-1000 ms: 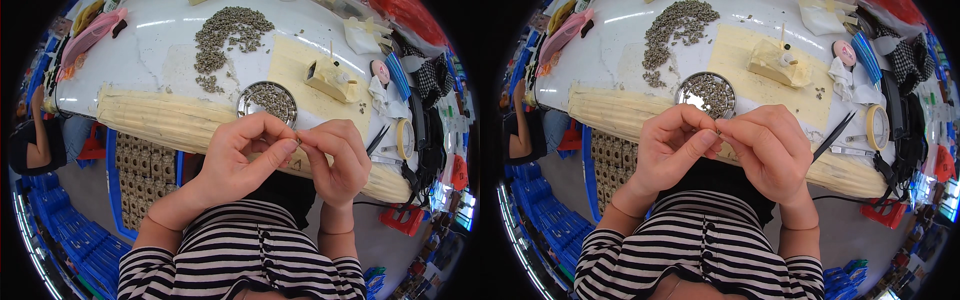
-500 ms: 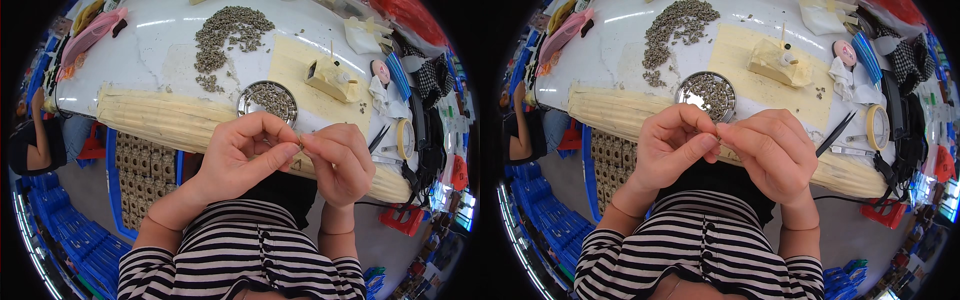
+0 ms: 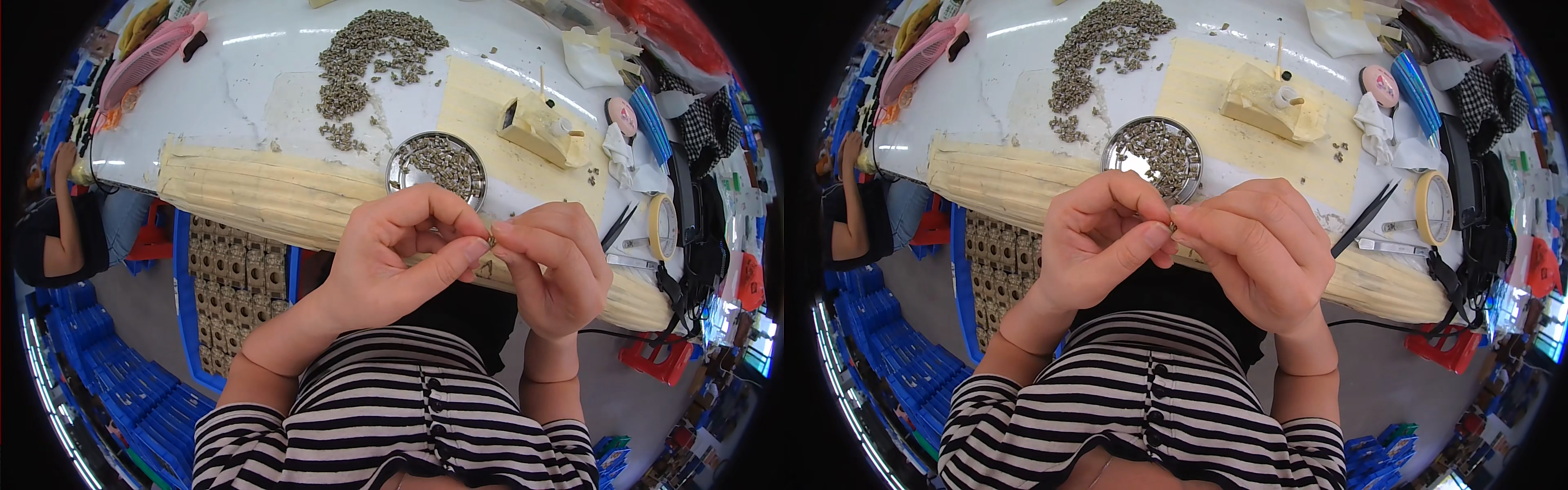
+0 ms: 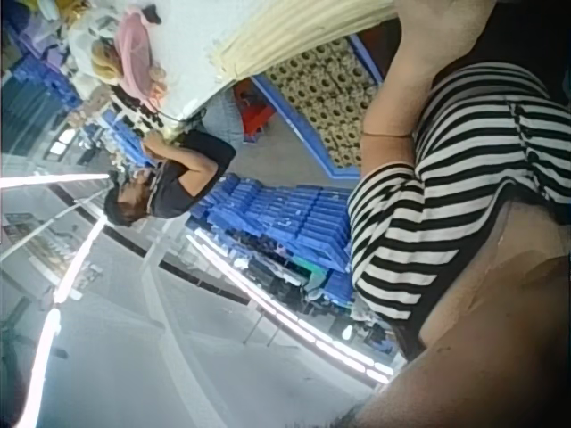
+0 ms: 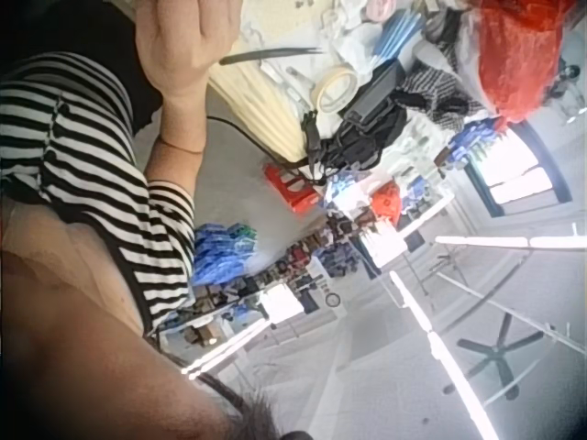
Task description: The person picks up small metal components from a dish by hand and places them onto a larger plastic unit on the workbench.
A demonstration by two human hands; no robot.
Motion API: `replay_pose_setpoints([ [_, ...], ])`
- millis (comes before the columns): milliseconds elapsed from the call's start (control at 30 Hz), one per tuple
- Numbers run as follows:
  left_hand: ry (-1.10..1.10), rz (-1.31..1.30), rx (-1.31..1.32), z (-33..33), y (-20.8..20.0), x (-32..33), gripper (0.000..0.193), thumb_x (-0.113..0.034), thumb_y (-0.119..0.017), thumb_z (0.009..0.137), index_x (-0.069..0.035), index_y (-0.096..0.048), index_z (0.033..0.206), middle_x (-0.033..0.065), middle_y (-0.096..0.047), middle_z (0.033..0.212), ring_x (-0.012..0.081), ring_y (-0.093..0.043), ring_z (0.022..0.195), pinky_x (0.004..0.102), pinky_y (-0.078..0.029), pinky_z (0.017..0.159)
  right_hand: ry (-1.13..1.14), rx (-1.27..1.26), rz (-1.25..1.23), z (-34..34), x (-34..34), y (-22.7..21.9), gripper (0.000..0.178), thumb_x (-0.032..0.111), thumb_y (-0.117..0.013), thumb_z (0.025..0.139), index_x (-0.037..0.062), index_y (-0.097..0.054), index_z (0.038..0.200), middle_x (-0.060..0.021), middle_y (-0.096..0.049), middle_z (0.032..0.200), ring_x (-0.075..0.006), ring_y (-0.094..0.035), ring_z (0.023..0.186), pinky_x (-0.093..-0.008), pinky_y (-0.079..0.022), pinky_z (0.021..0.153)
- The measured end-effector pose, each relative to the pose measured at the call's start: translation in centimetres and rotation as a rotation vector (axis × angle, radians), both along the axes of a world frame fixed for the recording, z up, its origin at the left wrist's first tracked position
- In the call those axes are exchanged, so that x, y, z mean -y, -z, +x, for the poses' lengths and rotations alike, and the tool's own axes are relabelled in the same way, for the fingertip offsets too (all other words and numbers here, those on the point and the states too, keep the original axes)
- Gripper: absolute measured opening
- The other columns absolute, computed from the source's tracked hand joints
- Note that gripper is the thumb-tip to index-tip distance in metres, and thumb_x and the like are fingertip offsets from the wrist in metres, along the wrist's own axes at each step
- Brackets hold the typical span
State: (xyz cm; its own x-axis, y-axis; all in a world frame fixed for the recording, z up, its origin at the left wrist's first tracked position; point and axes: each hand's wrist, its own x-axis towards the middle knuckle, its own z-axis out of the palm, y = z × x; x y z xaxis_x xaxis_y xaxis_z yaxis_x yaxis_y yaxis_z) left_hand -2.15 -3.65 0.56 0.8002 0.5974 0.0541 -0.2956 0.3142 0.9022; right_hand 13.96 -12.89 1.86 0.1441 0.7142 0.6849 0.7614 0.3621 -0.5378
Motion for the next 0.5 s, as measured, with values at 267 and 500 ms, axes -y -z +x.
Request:
replay_pose_setpoints([
  [267, -0.016, -0.012, 0.010, 0.03, 0.10, 0.25, 0.008, 0.002, -0.060, 0.094, 0.004, -0.057, 0.101, 0.0090, -0.062, 0.092, 0.0113, -0.064, 0.077, 0.0238, -0.056, 0.069, 0.012, -0.024, 0.018, -0.33, -0.10, 0.38, 0.025, 0.001, -0.082, 0.067, 0.0017, -0.071, 0.089, -0.0063, -0.066, 0.080, -0.0212, -0.063, 0.070, -0.0298, -0.049, 0.060],
  [500, -0.093, 0.299, 0.037, 0.17, 0.56, 0.37, 0.010, 0.004, -0.058, 0.094, 0.004, -0.056, 0.104, 0.0110, -0.061, 0.096, 0.0116, -0.062, 0.079, 0.0235, -0.055, 0.069, 0.000, -0.157, -0.010, -0.72, 0.06, 0.88, 0.021, -0.001, -0.080, 0.071, 0.0006, -0.070, 0.090, -0.0080, -0.066, 0.081, -0.0213, -0.063, 0.071, -0.0299, -0.049, 0.062],
])
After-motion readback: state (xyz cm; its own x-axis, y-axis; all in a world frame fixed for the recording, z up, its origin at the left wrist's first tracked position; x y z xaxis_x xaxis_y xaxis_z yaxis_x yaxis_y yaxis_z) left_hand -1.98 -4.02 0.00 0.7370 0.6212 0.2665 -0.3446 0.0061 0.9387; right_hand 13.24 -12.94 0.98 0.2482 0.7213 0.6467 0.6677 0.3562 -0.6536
